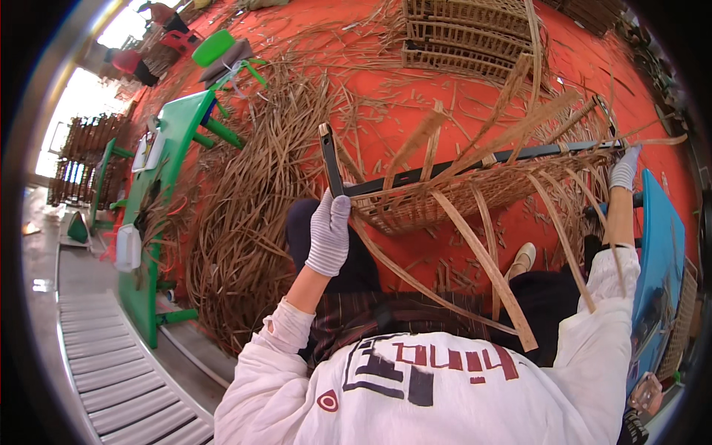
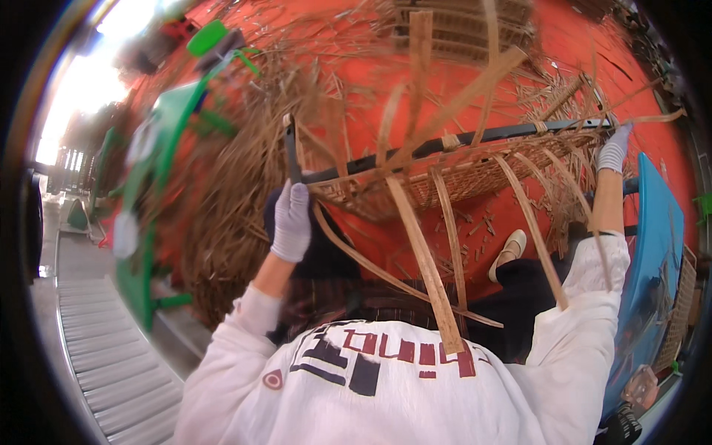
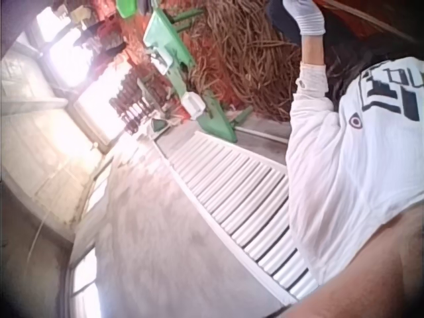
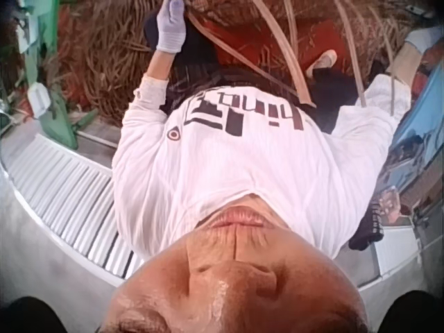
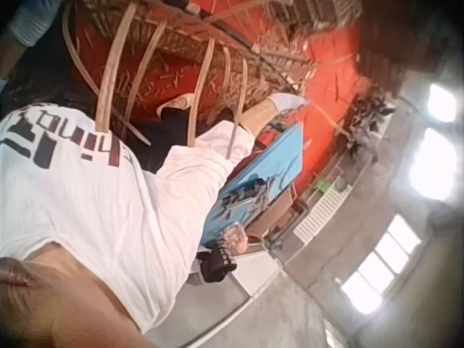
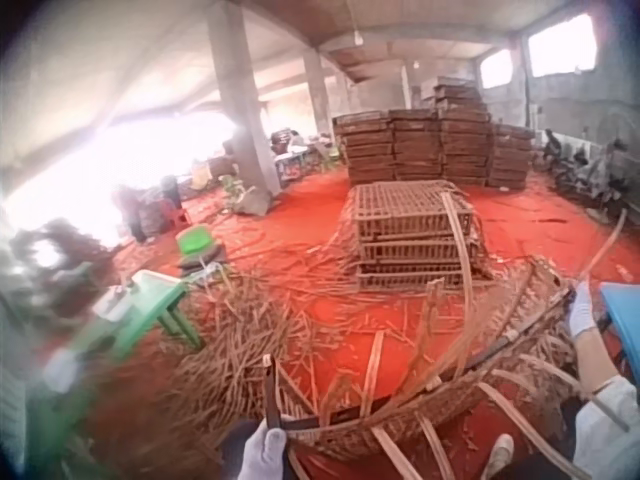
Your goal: Assembling a bamboo furniture frame by weaving and stapling strips together.
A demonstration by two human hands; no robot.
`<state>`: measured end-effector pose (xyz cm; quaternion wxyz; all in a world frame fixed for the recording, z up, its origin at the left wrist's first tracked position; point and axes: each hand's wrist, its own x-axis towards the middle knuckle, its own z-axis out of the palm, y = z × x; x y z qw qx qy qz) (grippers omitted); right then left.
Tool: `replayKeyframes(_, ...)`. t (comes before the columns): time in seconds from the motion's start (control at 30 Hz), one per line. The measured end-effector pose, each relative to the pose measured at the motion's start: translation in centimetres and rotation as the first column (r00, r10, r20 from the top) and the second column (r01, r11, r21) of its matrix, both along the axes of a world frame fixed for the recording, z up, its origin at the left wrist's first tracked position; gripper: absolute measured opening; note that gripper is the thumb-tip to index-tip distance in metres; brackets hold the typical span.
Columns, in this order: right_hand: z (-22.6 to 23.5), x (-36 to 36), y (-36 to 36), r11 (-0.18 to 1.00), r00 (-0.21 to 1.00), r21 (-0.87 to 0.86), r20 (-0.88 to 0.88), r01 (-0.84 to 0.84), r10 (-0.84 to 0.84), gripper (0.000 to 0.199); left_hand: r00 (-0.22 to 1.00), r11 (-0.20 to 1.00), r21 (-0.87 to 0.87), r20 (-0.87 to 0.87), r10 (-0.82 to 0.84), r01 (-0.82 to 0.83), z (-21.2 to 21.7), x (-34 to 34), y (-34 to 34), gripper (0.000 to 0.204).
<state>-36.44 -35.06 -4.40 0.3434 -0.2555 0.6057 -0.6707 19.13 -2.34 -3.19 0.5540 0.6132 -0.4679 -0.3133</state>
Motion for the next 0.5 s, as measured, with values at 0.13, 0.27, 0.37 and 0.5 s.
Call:
replayKeyframes(0.13, 1.4, -2.7, 4.4, 0.992, 0.988, 0.030, 0.092, 0.124, -0.126, 0.081, 0.996, 0.996, -0.042, -0.046, -0.082, 0.080, 0.1, -1.7, 1.7, 0.033)
replayKeyframes(0.27, 0.1, -8.7, 6.9, 0.992, 0.981, 0.031, 0.151, 0.123, -0.126, 0.073, 0.991, 0.993, -0.022, -0.067, -0.113, 0.112, -0.1, -3.9, 4.4, 0.033)
replayKeyframes(0.37, -1.8, -12.0, 8.6, 0.986, 0.989, -0.081, 0.026, 0.144, -0.142, 0.073, 0.990, 0.990, -0.005, -0.034, -0.139, 0.139, -0.2, -4.9, 6.1, 0.034)
replayKeyframes(0.5, -1.7, -13.5, 12.3, 0.992, 0.990, 0.117, -0.139, 0.044, -0.027, 0.066, 0.983, 0.986, -0.050, -0.082, -0.164, 0.160, -0.1, -5.7, 7.2, 0.037)
